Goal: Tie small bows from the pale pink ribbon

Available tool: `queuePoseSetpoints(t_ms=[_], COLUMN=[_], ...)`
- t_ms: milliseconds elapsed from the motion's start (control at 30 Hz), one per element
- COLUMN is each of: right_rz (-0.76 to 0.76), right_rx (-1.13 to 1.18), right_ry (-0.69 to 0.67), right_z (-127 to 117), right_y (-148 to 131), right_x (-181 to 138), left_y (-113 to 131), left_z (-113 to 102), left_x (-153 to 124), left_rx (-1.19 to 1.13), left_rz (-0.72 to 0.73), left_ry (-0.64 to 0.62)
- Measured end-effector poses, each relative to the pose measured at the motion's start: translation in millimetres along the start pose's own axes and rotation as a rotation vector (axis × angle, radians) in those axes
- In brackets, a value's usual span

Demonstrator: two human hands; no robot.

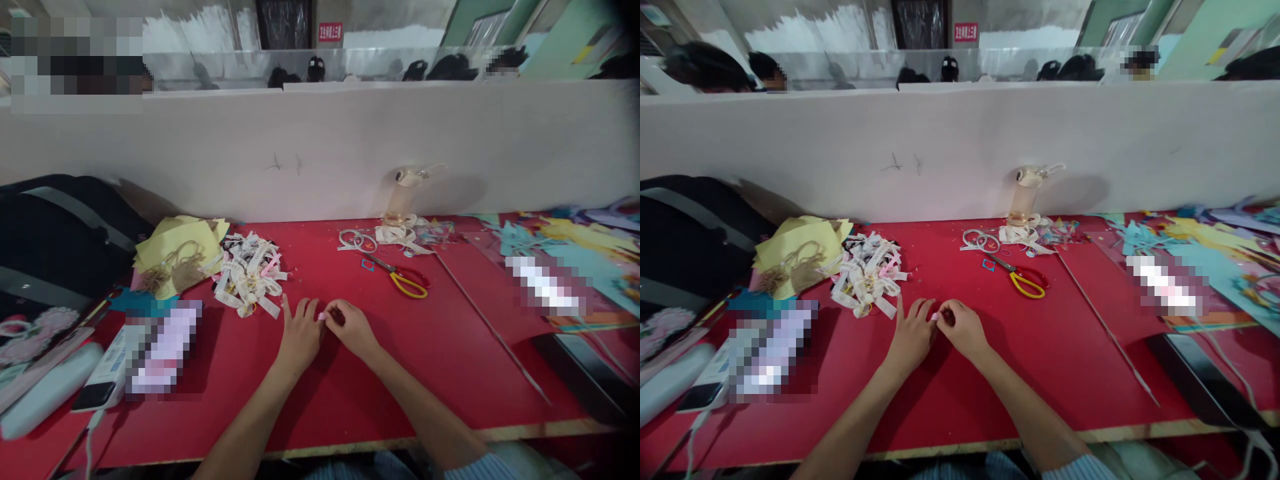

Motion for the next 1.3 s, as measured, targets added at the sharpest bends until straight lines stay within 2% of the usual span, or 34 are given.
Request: queuePoseSetpoints(t_ms=[267, 467, 667, 867, 1033, 1200, 1300], right_rz=[-0.034, 0.096, 0.166, 0.182, 0.223, 0.227, 0.201], right_rx=[-0.098, 0.094, 0.144, 0.106, 0.074, 0.098, 0.162], right_ry=[-0.151, -0.265, -0.267, -0.192, -0.215, -0.248, -0.203], right_z=[-4.0, -5.0, -1.1, -0.9, -2.8, -2.6, -6.1], right_y=[4.0, 11.0, 16.6, 18.5, 23.0, 26.5, 21.7], right_x=[4.4, 1.7, -1.2, 1.1, 2.1, 3.1, 6.1], left_y=[0.0, -0.6, -1.2, -0.6, 0.4, -2.7, -6.5], left_z=[8.4, 7.8, 9.3, 11.3, 9.5, 9.5, 8.3], left_x=[-2.5, -2.7, -2.6, -2.8, -1.5, 0.1, 2.2], left_rx=[0.009, 0.006, -0.009, -0.052, -0.107, -0.238, -0.395], left_rz=[0.085, 0.118, 0.128, 0.150, 0.175, 0.167, 0.084], left_ry=[0.022, -0.004, -0.005, 0.007, -0.022, -0.042, -0.052])
Point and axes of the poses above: each hand's wrist, its own x-axis towards the middle knuckle, its own z-axis out of the palm, y = z × x, the point moved 3 cm from there along x, towards the middle knuckle, and after that the axes turned 14 degrees about y, right-handed, at the moved point
